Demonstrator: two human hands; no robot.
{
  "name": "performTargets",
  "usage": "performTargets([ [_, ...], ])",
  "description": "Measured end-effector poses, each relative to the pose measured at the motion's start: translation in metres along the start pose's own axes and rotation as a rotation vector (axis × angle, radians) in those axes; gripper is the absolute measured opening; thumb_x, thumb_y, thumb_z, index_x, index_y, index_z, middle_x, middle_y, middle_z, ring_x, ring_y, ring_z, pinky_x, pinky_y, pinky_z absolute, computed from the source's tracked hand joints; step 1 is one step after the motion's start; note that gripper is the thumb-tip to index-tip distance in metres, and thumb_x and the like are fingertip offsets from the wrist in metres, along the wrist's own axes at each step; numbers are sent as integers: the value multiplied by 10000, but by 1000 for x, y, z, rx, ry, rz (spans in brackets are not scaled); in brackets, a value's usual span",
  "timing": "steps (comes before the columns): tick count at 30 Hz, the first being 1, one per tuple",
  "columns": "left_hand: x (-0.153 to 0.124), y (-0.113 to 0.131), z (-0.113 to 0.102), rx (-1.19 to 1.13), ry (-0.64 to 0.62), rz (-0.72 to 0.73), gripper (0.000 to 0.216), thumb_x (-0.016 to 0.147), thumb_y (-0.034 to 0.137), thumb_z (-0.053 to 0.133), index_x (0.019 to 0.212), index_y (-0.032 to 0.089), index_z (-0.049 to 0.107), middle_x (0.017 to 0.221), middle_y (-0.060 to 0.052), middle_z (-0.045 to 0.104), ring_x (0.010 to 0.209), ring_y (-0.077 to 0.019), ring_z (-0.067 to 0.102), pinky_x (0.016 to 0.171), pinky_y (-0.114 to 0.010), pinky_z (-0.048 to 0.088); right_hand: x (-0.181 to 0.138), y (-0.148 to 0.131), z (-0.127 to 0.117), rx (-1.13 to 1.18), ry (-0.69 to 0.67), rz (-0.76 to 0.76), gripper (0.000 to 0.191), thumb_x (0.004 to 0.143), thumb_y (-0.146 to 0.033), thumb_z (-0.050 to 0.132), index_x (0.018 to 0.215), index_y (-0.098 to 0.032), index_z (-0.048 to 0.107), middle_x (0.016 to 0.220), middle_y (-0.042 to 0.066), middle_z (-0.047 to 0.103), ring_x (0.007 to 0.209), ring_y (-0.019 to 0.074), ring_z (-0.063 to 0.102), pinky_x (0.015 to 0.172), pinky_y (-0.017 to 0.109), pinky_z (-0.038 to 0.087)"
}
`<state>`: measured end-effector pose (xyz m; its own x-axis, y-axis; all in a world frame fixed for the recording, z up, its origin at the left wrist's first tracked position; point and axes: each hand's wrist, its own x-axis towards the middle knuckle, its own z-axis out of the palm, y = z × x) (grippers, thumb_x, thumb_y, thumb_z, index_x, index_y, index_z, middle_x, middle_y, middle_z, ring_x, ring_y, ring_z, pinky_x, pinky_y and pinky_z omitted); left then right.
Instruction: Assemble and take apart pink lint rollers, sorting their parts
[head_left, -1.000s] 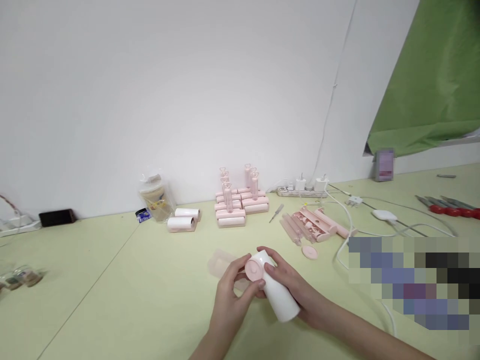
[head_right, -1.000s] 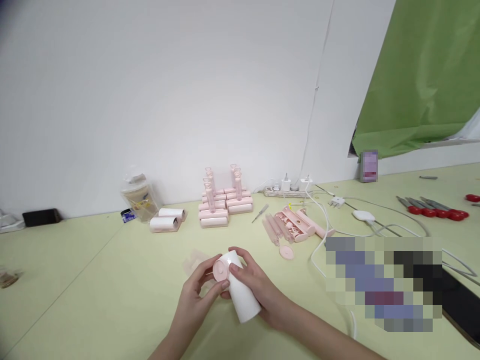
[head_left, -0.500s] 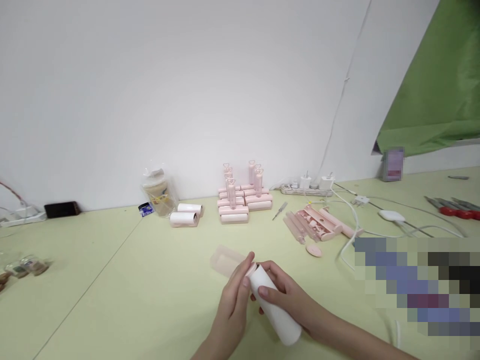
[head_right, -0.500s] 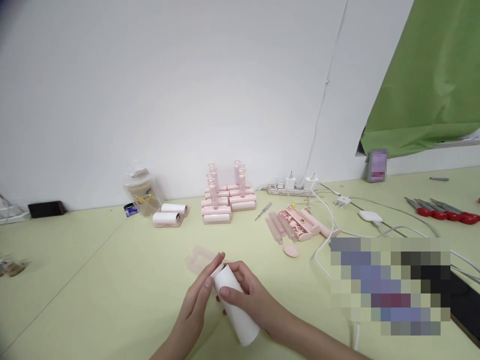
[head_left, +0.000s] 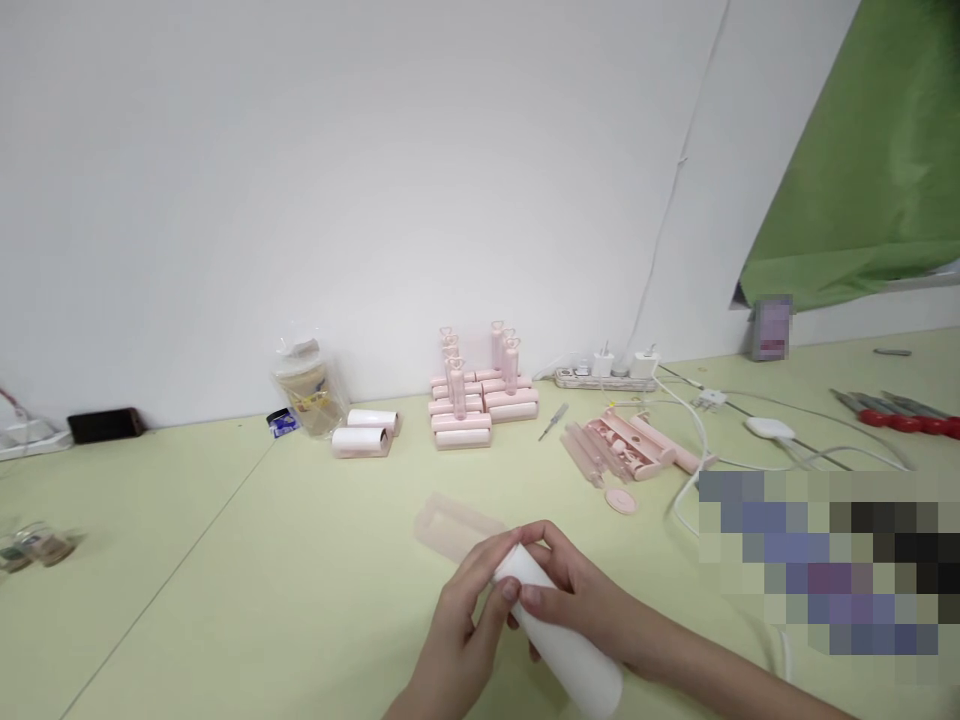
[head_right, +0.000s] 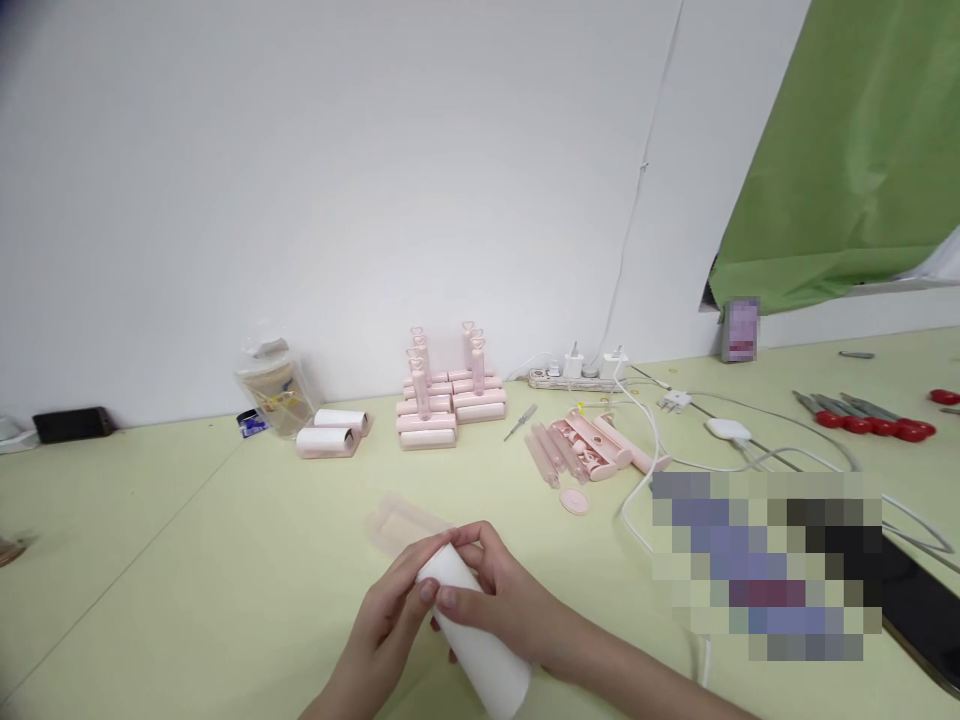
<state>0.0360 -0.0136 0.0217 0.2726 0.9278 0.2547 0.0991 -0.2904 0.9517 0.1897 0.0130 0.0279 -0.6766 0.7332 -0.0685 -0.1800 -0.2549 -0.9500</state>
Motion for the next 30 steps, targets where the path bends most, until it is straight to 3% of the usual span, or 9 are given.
performTargets([
  [3,1,5,3,-26,24,2,333,832,340,439,1128,239,555,1198,-63,536,1063,-230,492,870,-329,437,-2,-15,-6,-185,-32,0,383,755,-493,532,970,-251,327,971,14,520,729,143,564,567,298,486],
  [5,3,10,2,-100,131,-65,308,797,355,498,1055,230,610,1178,-56,560,1128,-238,448,957,-346,362,-3,-31,-19,-481,36,-70,348,807,-514,424,1012,-242,357,954,31,548,750,153,559,619,303,463],
  [8,8,18,-3,-406,344,-256,344,771,408,520,1011,188,631,1114,-96,603,1067,-255,507,868,-346,437,-5,-51,-55,-1103,363,-110,232,803,-425,459,912,-220,471,904,48,578,803,192,554,663,310,423],
  [10,12,21,-7,-611,435,-327,379,753,417,545,1013,152,621,1073,-127,622,981,-256,563,772,-325,482,-6,-54,-82,-1469,563,21,117,780,-319,483,771,-206,509,865,66,593,806,223,559,652,319,395],
  [12,14,22,-10,-717,478,-344,377,740,394,576,1009,132,613,1069,-136,621,944,-240,580,742,-293,486,-5,-49,-105,-1561,659,125,96,729,-258,508,662,-189,502,753,98,597,720,261,569,554,316,361],
  [15,16,22,-13,-781,512,-357,371,766,376,558,1044,131,582,1102,-136,603,942,-216,579,745,-272,480,-4,-41,-119,-1544,645,173,117,659,-199,528,561,-200,465,586,67,567,568,238,541,466,283,300],
  [18,17,21,-15,-821,539,-365,374,779,366,546,1068,129,553,1101,-140,602,926,-206,584,742,-273,480,-5,-46,-106,-1481,541,132,119,675,-181,508,561,-203,479,584,35,573,566,197,532,487,273,333],
  [25,16,20,-6,-825,564,-341,263,772,346,561,924,132,557,1049,-137,628,907,-198,594,749,-271,469,-22,-56,-18,-689,111,-336,146,856,-316,419,838,-246,545,783,17,536,680,146,542,594,268,452],
  [30,12,19,4,-829,515,-361,279,748,386,578,867,135,550,1003,-134,643,937,-217,577,741,-288,466,-25,-29,10,-897,192,-708,194,810,-157,509,942,-287,566,833,34,489,773,158,524,653,266,470],
])
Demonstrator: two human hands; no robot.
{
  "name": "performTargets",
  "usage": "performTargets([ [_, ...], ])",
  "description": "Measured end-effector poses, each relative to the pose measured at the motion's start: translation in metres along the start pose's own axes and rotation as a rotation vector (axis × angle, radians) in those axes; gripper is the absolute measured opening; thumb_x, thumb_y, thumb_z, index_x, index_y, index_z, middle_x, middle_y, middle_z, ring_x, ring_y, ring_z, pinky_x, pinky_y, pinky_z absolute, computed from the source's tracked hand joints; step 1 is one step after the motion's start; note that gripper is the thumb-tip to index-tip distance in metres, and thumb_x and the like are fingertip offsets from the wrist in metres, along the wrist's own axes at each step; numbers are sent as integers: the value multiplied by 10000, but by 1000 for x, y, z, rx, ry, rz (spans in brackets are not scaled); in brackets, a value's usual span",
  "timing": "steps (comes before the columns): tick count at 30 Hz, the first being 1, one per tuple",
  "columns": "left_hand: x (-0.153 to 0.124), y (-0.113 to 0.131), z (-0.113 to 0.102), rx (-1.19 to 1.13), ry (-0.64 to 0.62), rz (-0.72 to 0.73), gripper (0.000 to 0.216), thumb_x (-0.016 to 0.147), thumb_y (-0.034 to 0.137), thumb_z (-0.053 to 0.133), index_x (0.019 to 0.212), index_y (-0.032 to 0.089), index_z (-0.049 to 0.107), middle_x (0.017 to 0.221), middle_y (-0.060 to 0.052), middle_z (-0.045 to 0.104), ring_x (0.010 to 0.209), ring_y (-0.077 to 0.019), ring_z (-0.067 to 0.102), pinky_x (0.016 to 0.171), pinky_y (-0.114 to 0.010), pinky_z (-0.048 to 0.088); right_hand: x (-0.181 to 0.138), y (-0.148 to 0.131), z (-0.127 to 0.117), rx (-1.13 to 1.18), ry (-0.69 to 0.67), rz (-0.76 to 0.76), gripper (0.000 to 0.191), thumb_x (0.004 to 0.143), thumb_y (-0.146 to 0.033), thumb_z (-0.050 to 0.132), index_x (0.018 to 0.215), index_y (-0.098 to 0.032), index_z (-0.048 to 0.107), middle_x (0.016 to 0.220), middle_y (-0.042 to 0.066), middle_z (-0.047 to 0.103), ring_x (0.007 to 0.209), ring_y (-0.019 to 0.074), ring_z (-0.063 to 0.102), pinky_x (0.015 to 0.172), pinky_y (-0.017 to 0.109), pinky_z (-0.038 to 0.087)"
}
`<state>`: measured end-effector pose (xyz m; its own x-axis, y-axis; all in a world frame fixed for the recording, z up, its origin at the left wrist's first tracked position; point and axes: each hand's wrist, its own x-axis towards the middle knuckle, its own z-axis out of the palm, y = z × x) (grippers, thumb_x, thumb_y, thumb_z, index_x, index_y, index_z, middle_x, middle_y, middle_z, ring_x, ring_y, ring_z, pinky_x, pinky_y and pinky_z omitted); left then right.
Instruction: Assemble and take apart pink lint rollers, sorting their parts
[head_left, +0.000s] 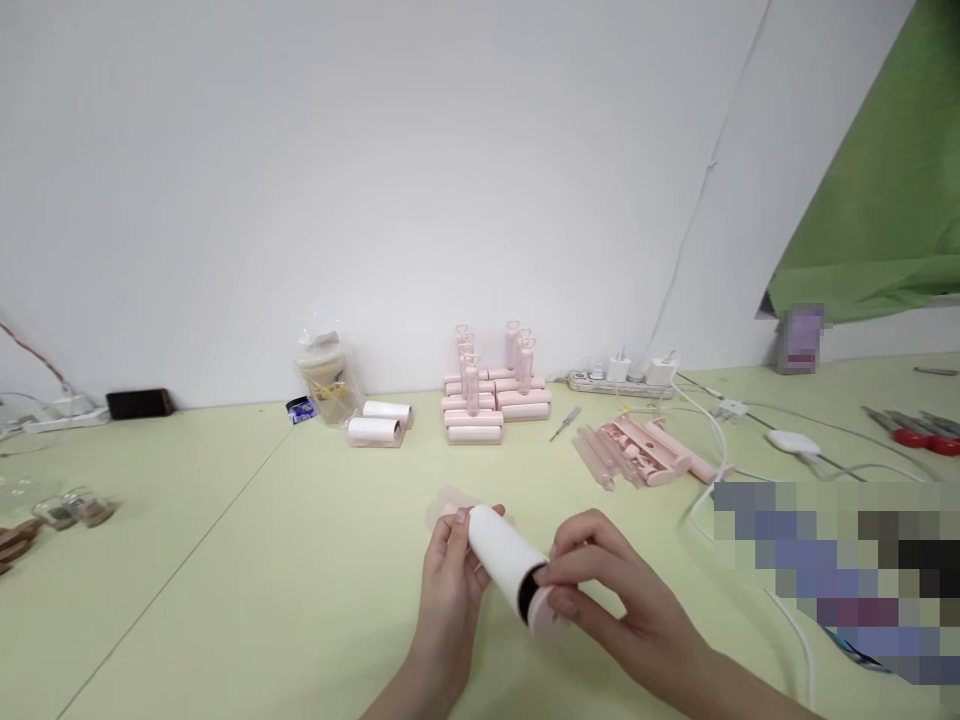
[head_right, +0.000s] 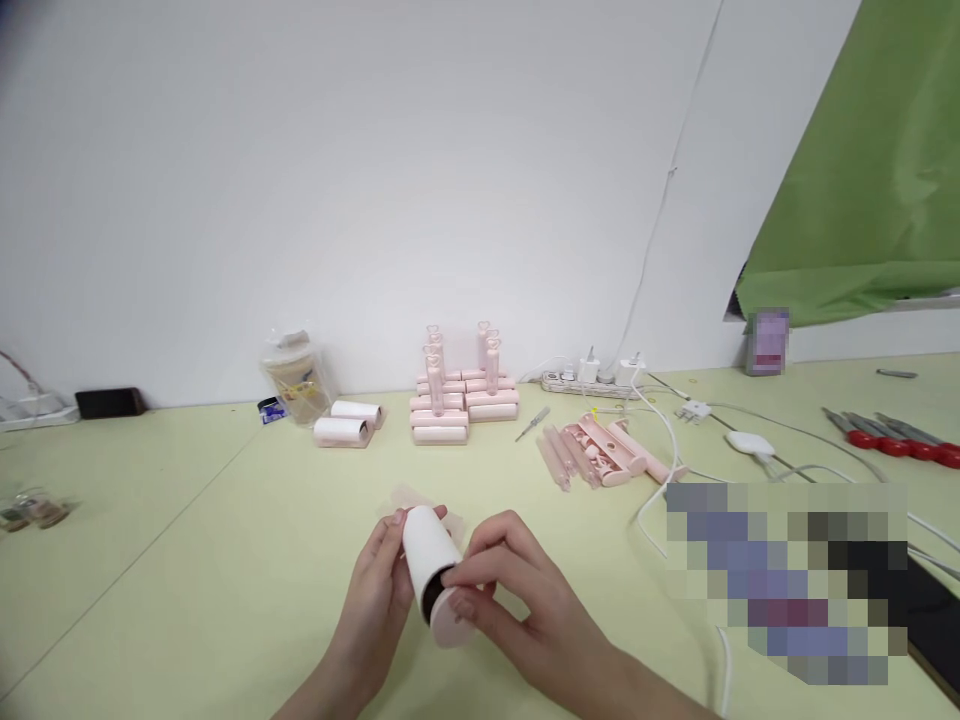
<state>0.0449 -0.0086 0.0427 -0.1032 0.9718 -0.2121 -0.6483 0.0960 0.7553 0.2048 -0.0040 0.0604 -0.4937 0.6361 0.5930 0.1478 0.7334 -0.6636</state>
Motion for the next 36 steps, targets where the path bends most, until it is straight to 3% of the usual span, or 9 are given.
performTargets([
  [3,-2,-5,3,-5,12,-39,280,720,393,604,821,137,552,970,-125,650,878,-211,591,717,-292,463,-5,3,5,-138,76,-128,319,789,-108,518,1046,-297,523,818,39,495,740,164,519,604,259,480],
  [6,-3,-8,8,-17,12,-58,272,685,384,638,769,141,550,926,-110,654,836,-212,596,704,-304,463,-5,2,4,-190,148,-151,345,783,-104,520,1063,-307,518,796,39,502,704,166,523,556,255,484],
  [14,-6,-8,14,-46,-17,-49,206,703,324,631,752,149,533,839,-60,610,819,-181,575,707,-280,461,1,-4,4,-6,260,107,129,799,-193,524,870,-263,606,773,26,498,538,107,510,442,226,457],
  [20,-6,-11,11,-48,-49,-45,180,736,315,595,743,153,515,806,-40,575,771,-156,565,674,-261,456,4,-6,4,0,285,180,67,790,-241,538,813,-231,599,732,28,509,540,119,506,429,232,449],
  [24,-8,-12,10,-37,-23,-78,198,723,325,605,728,159,497,858,-55,592,765,-158,567,651,-247,442,0,-2,6,-95,181,71,108,787,-207,537,885,-243,564,774,32,525,554,115,508,452,234,459],
  [27,-8,-11,13,-32,-6,-85,213,731,367,589,737,167,516,786,-17,596,670,-126,556,617,-225,428,-4,2,11,-195,104,-7,160,793,-200,525,943,-255,514,815,40,549,611,129,534,488,236,471],
  [31,-4,-5,26,-98,-77,-327,358,732,502,522,739,149,578,613,-4,569,522,-118,535,587,-248,441,-2,3,19,-397,16,-175,340,789,-265,541,1108,-258,425,873,60,599,715,160,588,572,251,490],
  [33,-2,1,34,-119,-103,-419,402,708,543,522,760,152,598,618,-24,590,526,-138,557,572,-262,451,2,1,20,-497,1,-274,316,803,-240,522,1104,-241,425,856,66,619,714,157,600,598,251,486],
  [36,0,10,44,-95,-157,-392,407,693,547,537,829,171,611,595,-23,595,532,-154,577,530,-252,451,10,-4,16,-577,35,-316,231,812,-221,516,1036,-214,460,823,74,639,688,157,606,583,250,471],
])
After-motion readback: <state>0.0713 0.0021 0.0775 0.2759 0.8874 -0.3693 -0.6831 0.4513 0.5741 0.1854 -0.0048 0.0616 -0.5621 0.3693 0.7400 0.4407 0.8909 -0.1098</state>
